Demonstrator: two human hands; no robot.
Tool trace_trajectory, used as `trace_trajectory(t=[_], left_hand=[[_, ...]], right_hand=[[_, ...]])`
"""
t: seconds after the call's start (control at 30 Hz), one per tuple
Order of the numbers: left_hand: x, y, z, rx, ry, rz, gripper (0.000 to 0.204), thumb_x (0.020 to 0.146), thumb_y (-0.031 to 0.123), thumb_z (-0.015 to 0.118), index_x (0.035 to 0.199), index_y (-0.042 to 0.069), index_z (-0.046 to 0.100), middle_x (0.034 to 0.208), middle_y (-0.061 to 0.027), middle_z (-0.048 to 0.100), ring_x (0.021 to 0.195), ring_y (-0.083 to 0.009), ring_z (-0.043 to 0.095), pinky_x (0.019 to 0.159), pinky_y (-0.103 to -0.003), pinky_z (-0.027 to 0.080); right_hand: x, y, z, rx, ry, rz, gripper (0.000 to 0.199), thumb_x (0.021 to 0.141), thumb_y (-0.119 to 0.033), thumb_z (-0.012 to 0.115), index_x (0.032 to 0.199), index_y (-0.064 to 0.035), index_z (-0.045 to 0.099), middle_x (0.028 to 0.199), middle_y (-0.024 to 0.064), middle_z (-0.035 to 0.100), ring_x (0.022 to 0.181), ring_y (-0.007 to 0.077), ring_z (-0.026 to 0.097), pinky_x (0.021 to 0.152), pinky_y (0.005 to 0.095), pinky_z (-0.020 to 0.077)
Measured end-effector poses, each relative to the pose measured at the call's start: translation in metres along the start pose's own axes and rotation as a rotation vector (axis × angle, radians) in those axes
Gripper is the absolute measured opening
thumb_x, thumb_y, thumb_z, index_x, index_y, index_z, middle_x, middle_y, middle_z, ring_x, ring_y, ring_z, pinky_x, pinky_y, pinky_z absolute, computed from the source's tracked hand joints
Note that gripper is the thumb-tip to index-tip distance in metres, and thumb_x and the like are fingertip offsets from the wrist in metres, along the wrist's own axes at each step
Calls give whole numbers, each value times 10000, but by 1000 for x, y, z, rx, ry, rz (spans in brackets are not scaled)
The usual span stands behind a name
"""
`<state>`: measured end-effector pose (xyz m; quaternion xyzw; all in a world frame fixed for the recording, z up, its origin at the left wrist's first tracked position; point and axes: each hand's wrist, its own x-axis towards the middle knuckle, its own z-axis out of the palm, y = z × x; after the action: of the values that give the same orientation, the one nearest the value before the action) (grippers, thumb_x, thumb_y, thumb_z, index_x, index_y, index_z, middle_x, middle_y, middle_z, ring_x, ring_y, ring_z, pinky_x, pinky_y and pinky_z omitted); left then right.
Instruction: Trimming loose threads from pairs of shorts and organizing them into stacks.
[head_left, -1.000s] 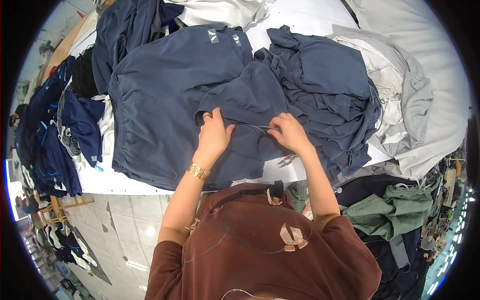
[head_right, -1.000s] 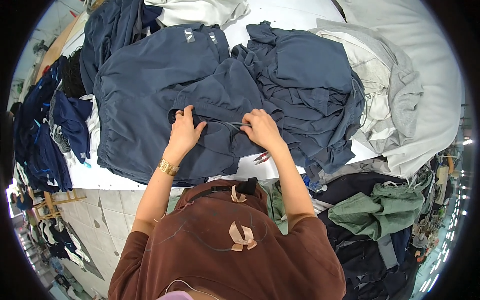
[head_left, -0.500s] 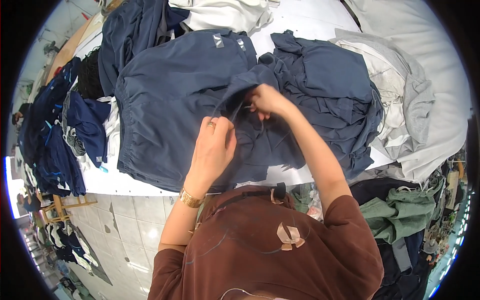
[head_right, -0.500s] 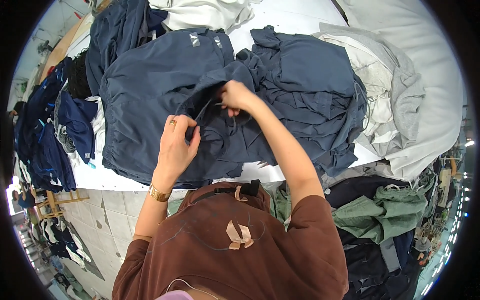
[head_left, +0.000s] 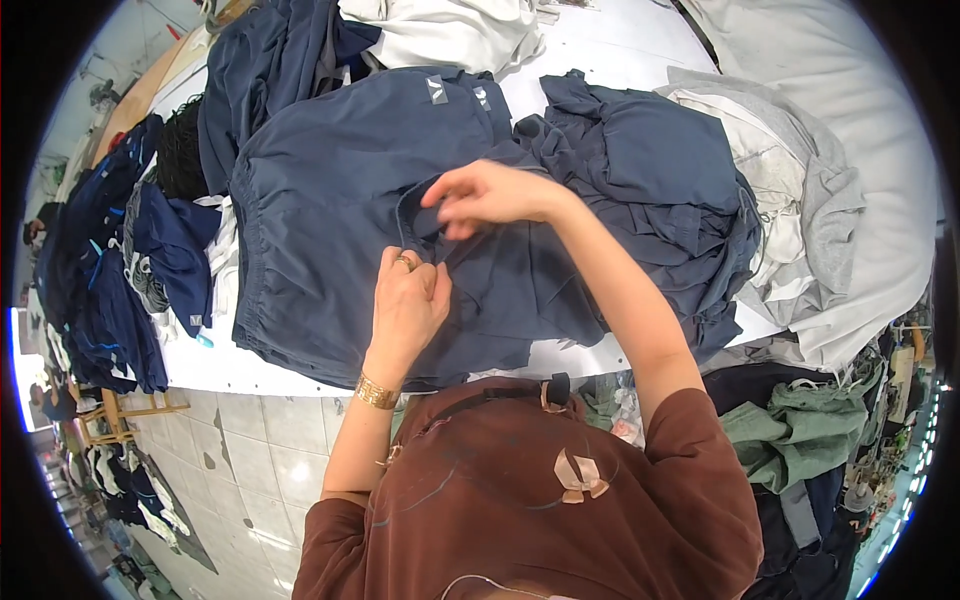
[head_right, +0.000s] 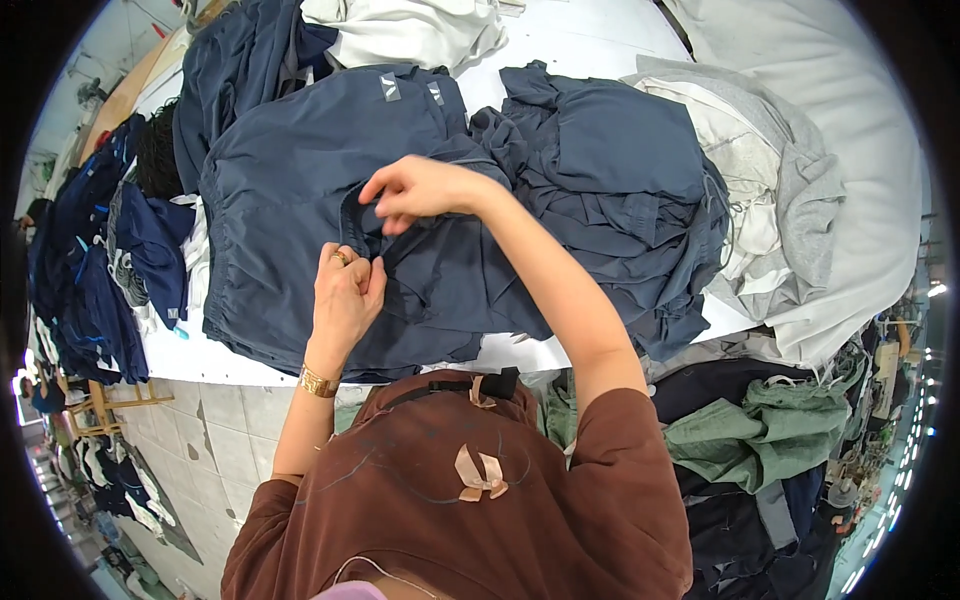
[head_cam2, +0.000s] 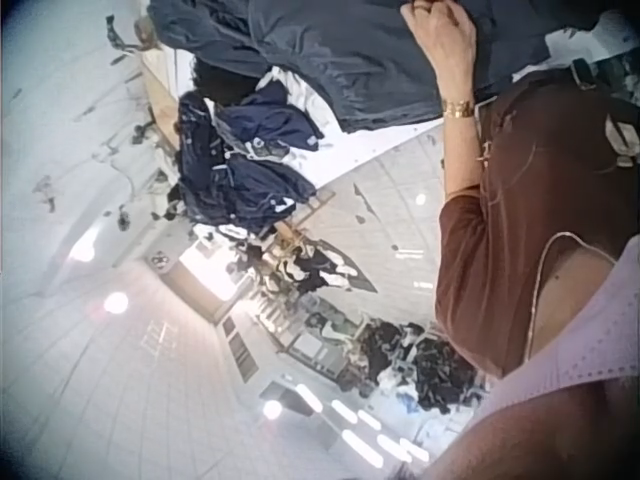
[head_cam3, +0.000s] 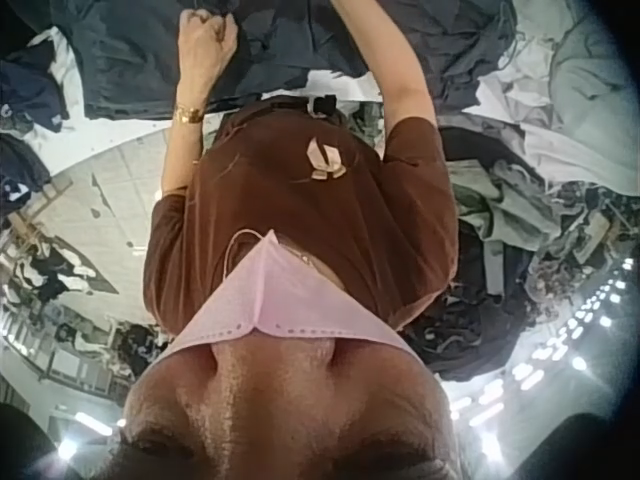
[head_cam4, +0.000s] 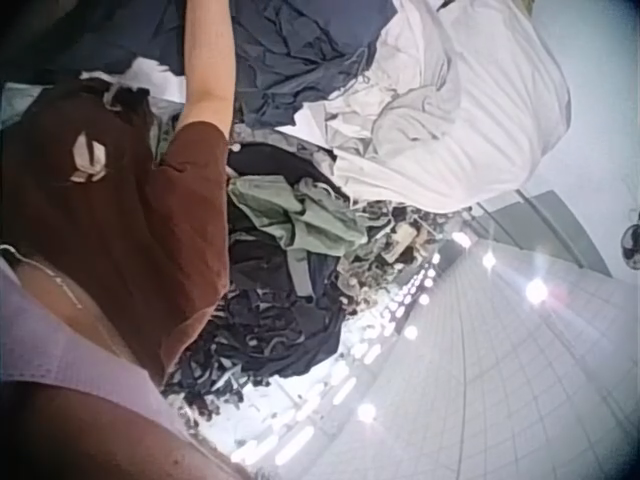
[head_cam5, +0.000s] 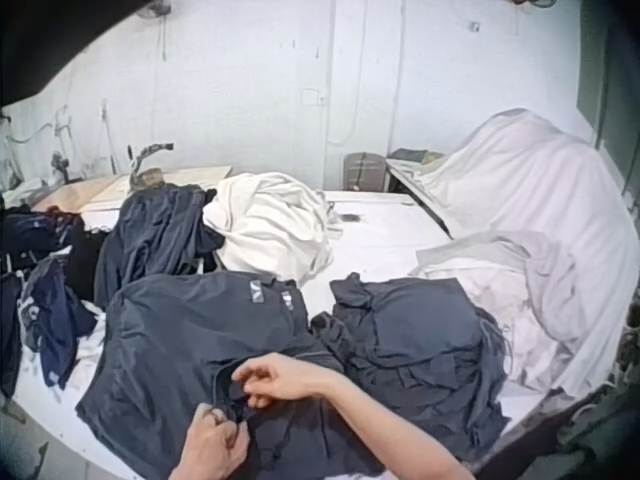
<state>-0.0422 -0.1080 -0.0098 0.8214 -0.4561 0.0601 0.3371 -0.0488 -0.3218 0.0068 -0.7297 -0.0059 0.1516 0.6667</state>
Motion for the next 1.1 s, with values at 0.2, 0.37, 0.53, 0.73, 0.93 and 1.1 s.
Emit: trace_trajectory(t=[0.2, 0.37, 0.53, 0.73, 0.93, 1.1], left_hand=[[-10, -4, -1, 8, -17, -13, 276, 741, 36, 664, 534, 9, 484, 638, -122, 487, 741, -303, 484, 686, -391, 441], [-17, -7, -2, -18, -2, -34, 282, 736, 38, 666, 528, 12, 477, 638, -118, 486, 740, -302, 482, 690, -388, 439], [-16, -17, -7, -55, 4, -68, 250, 735, 43, 677, 584, 13, 480, 643, -113, 478, 747, -302, 484, 678, -386, 430], [-1, -26, -23, -119, 25, -238, 186, 748, 124, 736, 816, 24, 594, 723, -90, 490, 770, -289, 467, 699, -379, 424], [-9, -34, -16, -10, -82, -148, 150, 743, 127, 738, 865, 57, 685, 799, -93, 491, 883, -273, 439, 779, -361, 417], [-10, -27, -17, -43, -99, -160, 149, 739, 129, 741, 857, 54, 689, 819, -89, 465, 882, -269, 418, 798, -362, 409]], right_hand=[[26, 0, -13, -661, 303, -119, 300, 827, 21, 502, 1107, -37, 595, 1023, 173, 651, 947, 277, 644, 816, 364, 505], [-3, 35, -26, -1132, 162, 160, 344, 716, -20, 651, 1031, -157, 669, 1343, 200, 439, 1322, 378, 341, 1030, 475, 361], [-27, 45, -50, -1507, 266, 288, 414, 671, -409, 776, 988, -151, 711, 1282, 171, 485, 1350, 383, 293, 1048, 533, 323], [-57, 20, -103, -986, 90, 422, 263, 727, -292, 751, 875, -77, 725, 954, 122, 680, 1011, 289, 623, 842, 385, 486], [-42, -10, -57, -1060, 261, 63, 203, 779, -212, 686, 891, -44, 701, 800, 181, 666, 803, 318, 664, 717, 397, 513], [3, 2, -3, -139, -95, -81, 260, 865, -21, 558, 1111, 27, 627, 933, 82, 680, 793, 128, 657, 716, 251, 525]])
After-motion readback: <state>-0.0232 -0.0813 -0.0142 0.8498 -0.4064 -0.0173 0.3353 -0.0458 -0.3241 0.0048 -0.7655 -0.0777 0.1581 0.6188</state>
